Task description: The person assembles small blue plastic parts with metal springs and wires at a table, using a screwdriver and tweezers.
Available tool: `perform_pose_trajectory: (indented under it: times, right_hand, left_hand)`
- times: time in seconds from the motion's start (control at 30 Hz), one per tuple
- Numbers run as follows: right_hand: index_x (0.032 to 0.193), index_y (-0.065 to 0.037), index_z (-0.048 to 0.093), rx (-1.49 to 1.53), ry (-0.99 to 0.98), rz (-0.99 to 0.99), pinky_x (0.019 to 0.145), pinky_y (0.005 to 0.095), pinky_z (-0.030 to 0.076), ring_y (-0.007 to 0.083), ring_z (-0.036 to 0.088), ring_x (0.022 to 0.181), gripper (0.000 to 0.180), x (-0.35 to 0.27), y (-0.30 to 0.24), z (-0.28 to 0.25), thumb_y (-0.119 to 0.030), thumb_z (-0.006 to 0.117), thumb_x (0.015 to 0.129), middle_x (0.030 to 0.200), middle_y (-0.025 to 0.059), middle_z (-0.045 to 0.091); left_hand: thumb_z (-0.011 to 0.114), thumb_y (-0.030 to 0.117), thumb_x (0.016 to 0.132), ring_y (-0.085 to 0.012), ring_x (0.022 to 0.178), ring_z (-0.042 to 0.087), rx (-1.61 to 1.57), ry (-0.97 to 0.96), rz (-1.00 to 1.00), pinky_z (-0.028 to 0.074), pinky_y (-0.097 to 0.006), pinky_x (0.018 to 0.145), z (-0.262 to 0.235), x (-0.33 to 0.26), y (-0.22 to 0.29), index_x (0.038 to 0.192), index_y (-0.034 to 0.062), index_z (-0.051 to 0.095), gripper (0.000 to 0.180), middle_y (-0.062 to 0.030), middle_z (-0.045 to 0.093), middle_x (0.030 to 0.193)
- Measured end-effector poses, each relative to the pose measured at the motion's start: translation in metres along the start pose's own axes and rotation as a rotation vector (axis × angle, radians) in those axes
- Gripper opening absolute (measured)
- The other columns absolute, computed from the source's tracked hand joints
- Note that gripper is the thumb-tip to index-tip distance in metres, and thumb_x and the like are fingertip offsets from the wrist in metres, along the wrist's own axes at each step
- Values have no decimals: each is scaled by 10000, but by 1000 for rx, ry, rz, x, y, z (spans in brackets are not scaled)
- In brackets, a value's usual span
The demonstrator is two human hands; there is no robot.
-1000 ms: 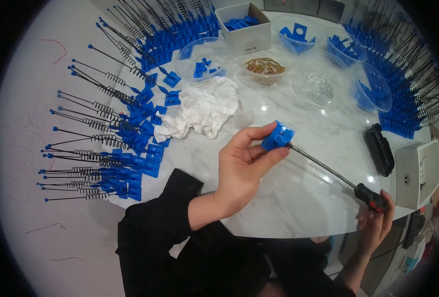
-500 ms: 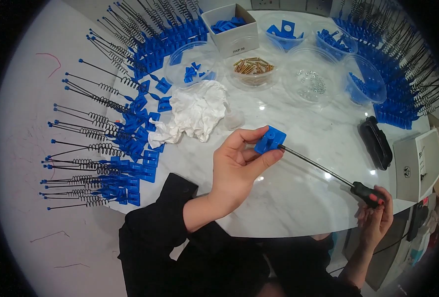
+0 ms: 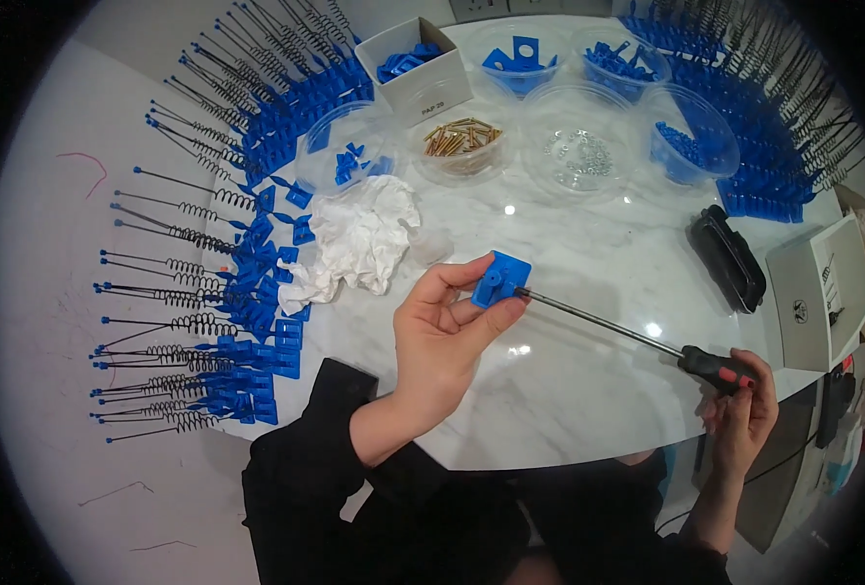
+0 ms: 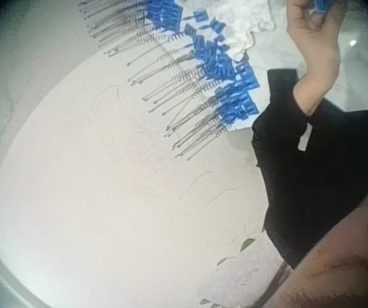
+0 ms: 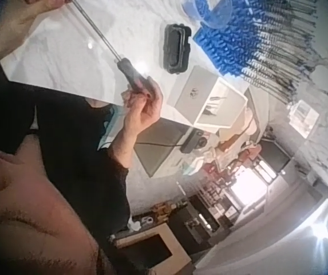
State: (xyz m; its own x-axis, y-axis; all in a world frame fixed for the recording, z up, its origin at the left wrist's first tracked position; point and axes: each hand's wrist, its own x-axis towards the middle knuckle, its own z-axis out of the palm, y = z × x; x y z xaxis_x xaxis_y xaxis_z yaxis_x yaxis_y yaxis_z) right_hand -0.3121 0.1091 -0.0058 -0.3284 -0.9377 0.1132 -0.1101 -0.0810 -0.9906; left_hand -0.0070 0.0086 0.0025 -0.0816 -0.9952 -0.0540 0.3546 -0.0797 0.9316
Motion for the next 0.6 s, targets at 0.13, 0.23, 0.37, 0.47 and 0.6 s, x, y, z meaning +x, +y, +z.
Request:
perform_pose_trajectory:
  times: [0.13, 0.23, 0.37, 0.47, 0.6]
  right_hand:
    - [1171, 46, 521, 62, -71, 41, 426, 164, 351, 57, 521, 504, 392, -2, 7, -13, -298, 546, 983, 766, 67, 623]
    - [1159, 45, 522, 108, -92, 56, 435, 164, 346, 60, 520, 501, 391, -4, 9, -14, -306, 536, 987, 766, 66, 623]
    - [1190, 40, 497, 65, -30, 51, 459, 166, 357, 63, 527, 529, 377, -3, 2, 3, -279, 521, 991, 761, 69, 618]
    - [1213, 34, 479, 124, 32, -4, 479, 167, 367, 68, 532, 550, 361, -2, 4, 0, -250, 509, 991, 781, 76, 617]
    - [1212, 32, 476, 130, 156, -27, 488, 173, 376, 79, 541, 552, 329, 1, -1, 7, -205, 499, 985, 850, 102, 622]
  left_hand:
    - [658, -120, 829, -223, 1020, 662, 17, -18, 10, 530, -316, 916, -1, 1, -1, 1176, -21, 519, 387, -140, 634, 1132]
    - [652, -112, 842, -213, 1032, 657, 9, -25, 30, 529, -302, 923, 1, 1, 0, 1190, -37, 505, 385, -141, 636, 1117]
    - [630, -109, 859, -234, 1053, 648, -36, -8, 62, 525, -312, 926, 3, 0, 0, 1206, -37, 488, 381, -145, 611, 1139]
    - [633, -68, 865, -237, 1045, 644, -30, 40, 24, 526, -335, 909, 6, -1, 3, 1216, 20, 504, 385, -119, 614, 1152]
    - [611, -72, 878, -236, 1055, 642, -26, 18, 59, 522, -327, 912, 6, -3, 2, 1260, 13, 489, 410, -125, 617, 1163]
